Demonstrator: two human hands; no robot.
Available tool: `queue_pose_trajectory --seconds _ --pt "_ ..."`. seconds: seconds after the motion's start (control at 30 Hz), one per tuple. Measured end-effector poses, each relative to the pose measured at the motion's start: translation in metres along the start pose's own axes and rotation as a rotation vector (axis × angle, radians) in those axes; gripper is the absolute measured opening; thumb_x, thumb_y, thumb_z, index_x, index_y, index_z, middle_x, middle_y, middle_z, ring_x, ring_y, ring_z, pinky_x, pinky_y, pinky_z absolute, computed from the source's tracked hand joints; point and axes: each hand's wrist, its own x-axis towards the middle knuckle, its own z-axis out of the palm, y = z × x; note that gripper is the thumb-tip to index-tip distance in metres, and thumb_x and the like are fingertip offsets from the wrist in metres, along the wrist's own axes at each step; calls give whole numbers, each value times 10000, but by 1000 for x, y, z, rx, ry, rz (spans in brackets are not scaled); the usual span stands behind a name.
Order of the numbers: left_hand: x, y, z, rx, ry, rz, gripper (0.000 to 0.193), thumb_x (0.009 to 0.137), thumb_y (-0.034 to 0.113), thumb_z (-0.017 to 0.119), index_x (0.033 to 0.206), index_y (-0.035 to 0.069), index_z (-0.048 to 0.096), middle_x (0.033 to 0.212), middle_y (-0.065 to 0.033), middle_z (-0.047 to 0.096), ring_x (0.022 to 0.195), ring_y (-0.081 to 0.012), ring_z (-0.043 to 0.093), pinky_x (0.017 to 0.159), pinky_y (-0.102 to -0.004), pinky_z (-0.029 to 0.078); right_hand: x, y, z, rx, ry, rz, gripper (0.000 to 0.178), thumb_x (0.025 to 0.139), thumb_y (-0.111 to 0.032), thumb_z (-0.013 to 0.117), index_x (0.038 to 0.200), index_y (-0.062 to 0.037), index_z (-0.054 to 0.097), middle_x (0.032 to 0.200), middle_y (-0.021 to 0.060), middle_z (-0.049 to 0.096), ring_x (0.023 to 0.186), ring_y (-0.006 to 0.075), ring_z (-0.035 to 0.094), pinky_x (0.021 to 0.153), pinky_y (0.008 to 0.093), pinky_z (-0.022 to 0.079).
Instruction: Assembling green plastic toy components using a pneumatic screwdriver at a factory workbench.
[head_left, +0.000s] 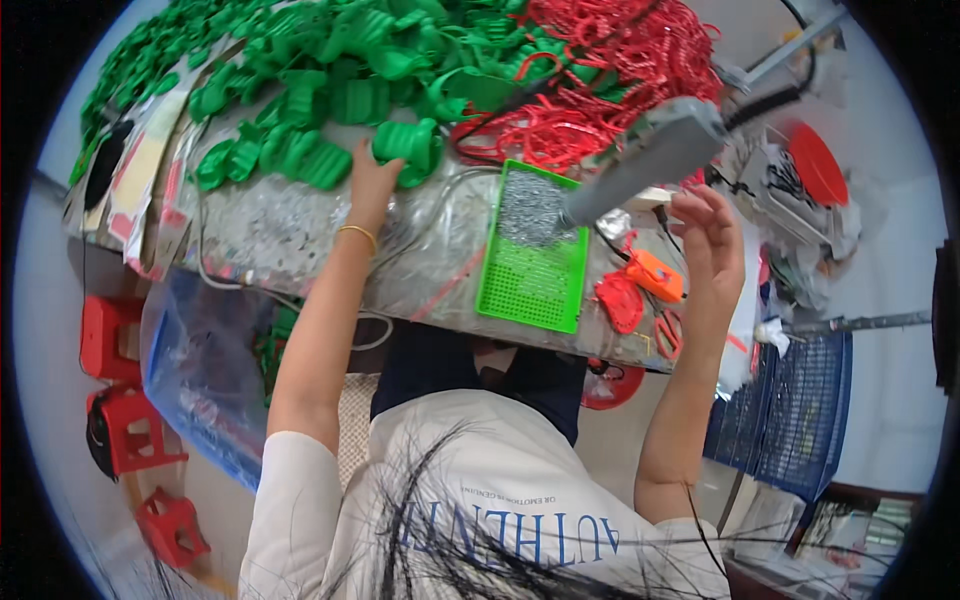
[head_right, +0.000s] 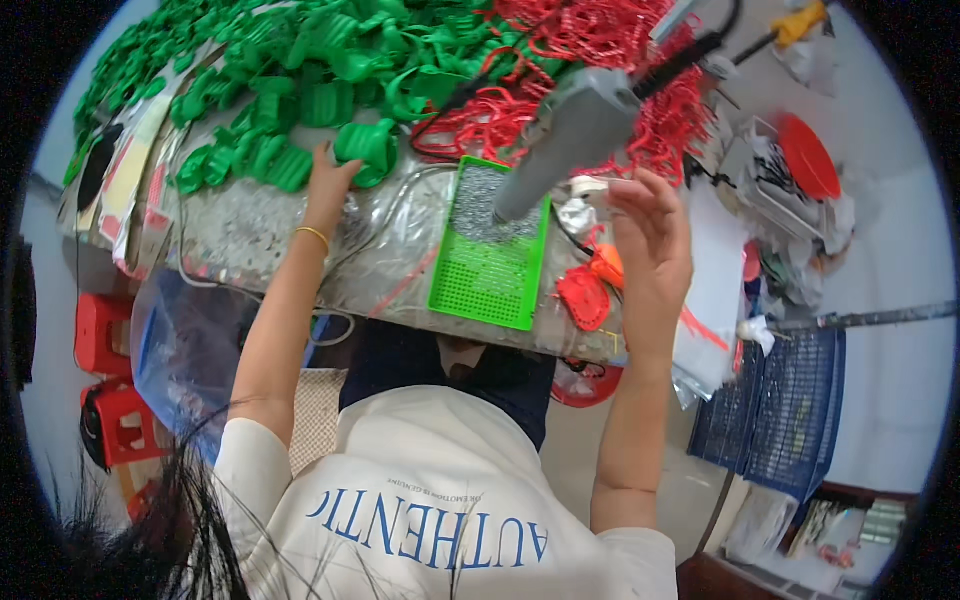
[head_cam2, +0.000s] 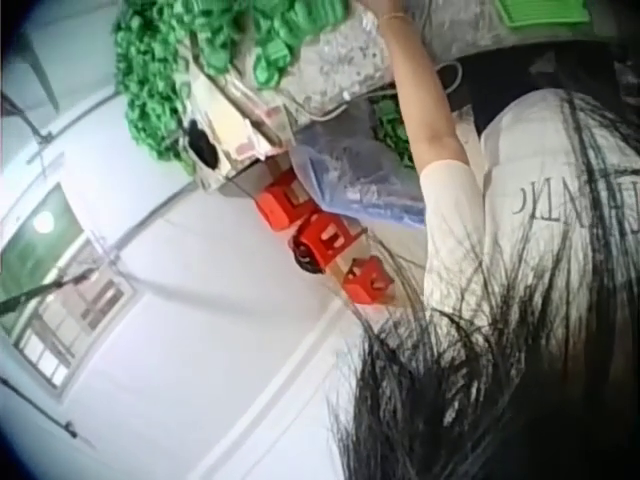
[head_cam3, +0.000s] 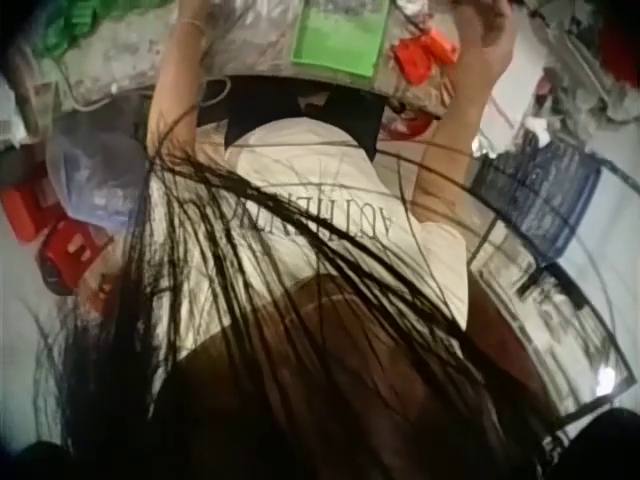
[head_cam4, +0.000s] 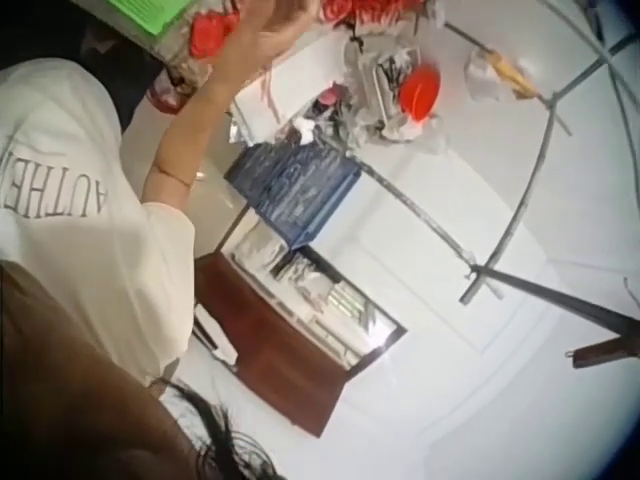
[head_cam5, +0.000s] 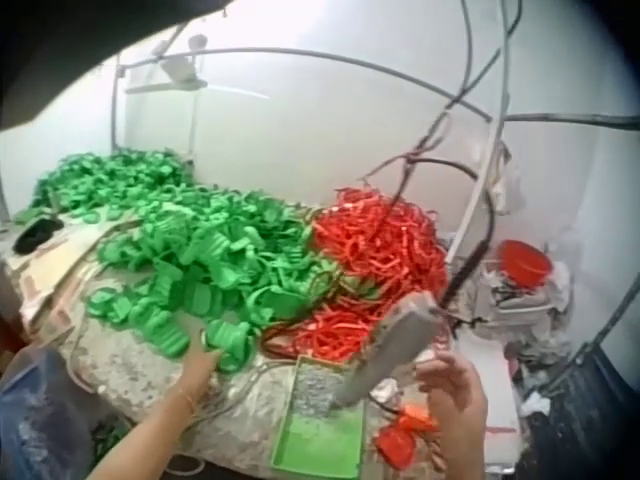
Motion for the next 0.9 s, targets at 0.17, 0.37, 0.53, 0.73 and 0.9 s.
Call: queue_pose_trajectory --seconds 0.17,0.37,0.53,0.73,0.9 --pt "-19 30 -27 -60 -117 -224 747 725 119 621 1393 1 308 1116 -183 568 862 -238 600 703 -316 498 26 69 -71 -207 6 205 303 888 -145 596 1148 7 562 985 75 645 894 152 614 811 269 463" --pt "-72 51 -85 -108 -177 -389 678 773 102 573 1397 15 324 948 -91 579 705 -123 556 542 -248 424 43 179 -91 -435 -165 348 244 879 -131 603 1080 7 614 946 51 657 836 115 616 757 260 484" --pt "-96 54 -99 -638 -354 -660 583 791 87 550 1342 -14 388 1027 -154 591 732 -174 560 595 -273 454 81 202 -54 -537 -14 147 276 855 -190 617 1085 -39 636 931 81 679 843 164 644 762 293 493" --pt "-89 29 -94 -1256 -437 -917 435 815 52 515 1230 -62 455 1118 -229 546 850 -241 540 691 -288 457 117 212 -23 -1122 -84 52 347 763 -320 665 1047 -121 650 921 147 640 855 353 620 749 438 494" --pt "-106 32 -87 -1537 -370 -895 449 769 42 520 1200 -74 466 1140 -198 537 878 -244 535 718 -321 454 113 215 -3 -1087 -151 -186 357 731 -315 672 1003 -85 643 980 138 571 946 321 546 790 472 437"
